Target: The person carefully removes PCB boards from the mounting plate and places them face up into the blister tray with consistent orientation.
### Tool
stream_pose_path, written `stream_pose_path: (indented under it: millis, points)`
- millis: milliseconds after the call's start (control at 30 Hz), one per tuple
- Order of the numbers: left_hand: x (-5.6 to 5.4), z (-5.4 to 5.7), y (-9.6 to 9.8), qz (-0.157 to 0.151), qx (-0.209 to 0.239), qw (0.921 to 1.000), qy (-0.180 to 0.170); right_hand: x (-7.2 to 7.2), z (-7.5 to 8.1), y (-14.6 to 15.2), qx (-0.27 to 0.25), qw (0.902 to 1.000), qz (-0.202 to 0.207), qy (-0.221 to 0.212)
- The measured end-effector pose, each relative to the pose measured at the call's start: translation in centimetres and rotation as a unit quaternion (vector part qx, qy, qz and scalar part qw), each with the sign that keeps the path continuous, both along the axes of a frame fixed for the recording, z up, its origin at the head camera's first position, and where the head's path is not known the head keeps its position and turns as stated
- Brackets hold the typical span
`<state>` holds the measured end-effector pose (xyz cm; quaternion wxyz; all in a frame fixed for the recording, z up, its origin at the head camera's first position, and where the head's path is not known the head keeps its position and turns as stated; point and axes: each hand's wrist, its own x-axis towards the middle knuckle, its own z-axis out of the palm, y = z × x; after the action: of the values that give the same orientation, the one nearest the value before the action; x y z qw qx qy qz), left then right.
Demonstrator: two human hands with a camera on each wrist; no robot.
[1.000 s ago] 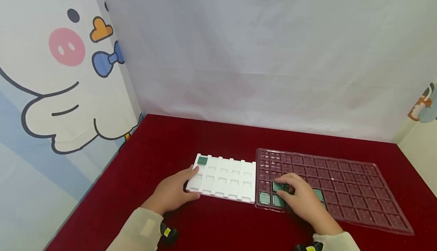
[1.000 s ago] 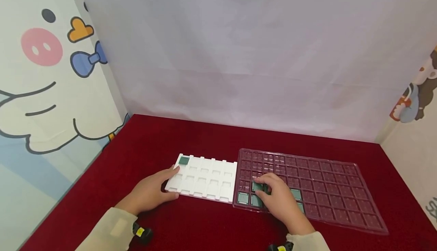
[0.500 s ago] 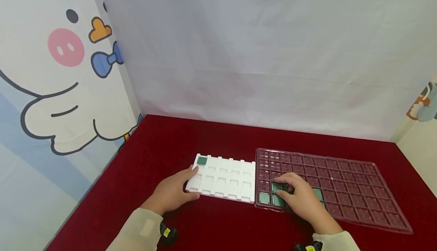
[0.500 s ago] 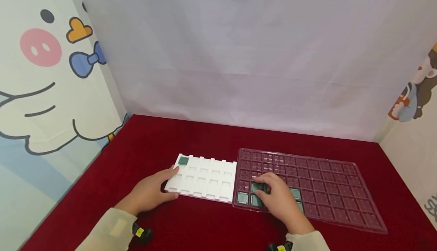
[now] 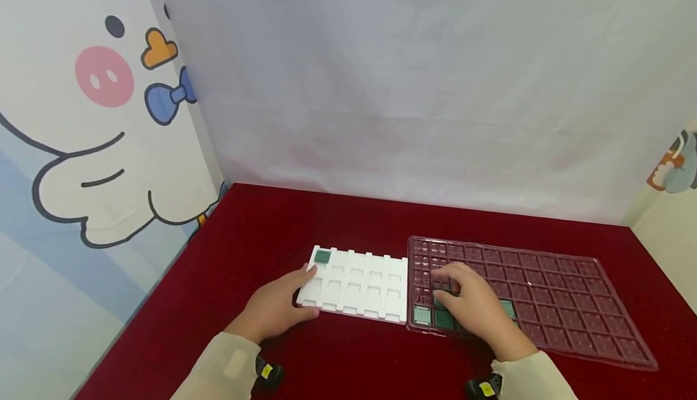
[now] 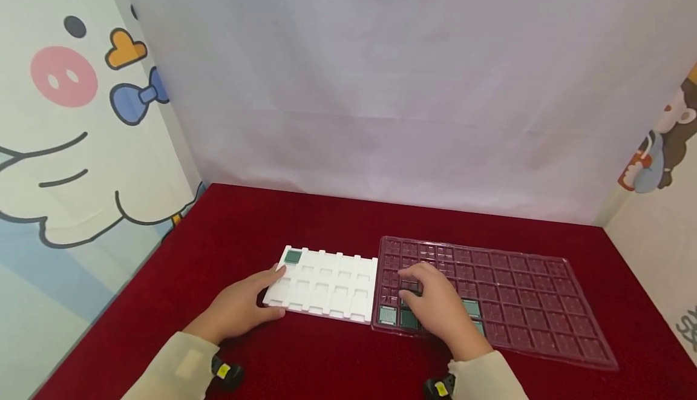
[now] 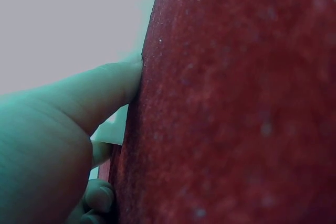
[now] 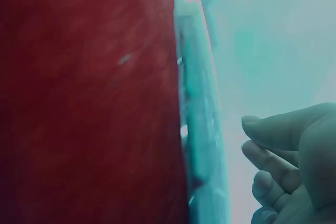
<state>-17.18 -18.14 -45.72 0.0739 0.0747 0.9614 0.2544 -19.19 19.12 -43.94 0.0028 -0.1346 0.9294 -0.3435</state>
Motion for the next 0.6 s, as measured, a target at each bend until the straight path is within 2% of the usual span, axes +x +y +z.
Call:
stream_pose_path:
  millis: [600]
  points:
    - [0.0, 0.2, 0.1, 0.001, -0.001, 1.0000, 0.000, -1.4, 0.1, -5.3, -0.039, 0.9990, 0.016, 0.017]
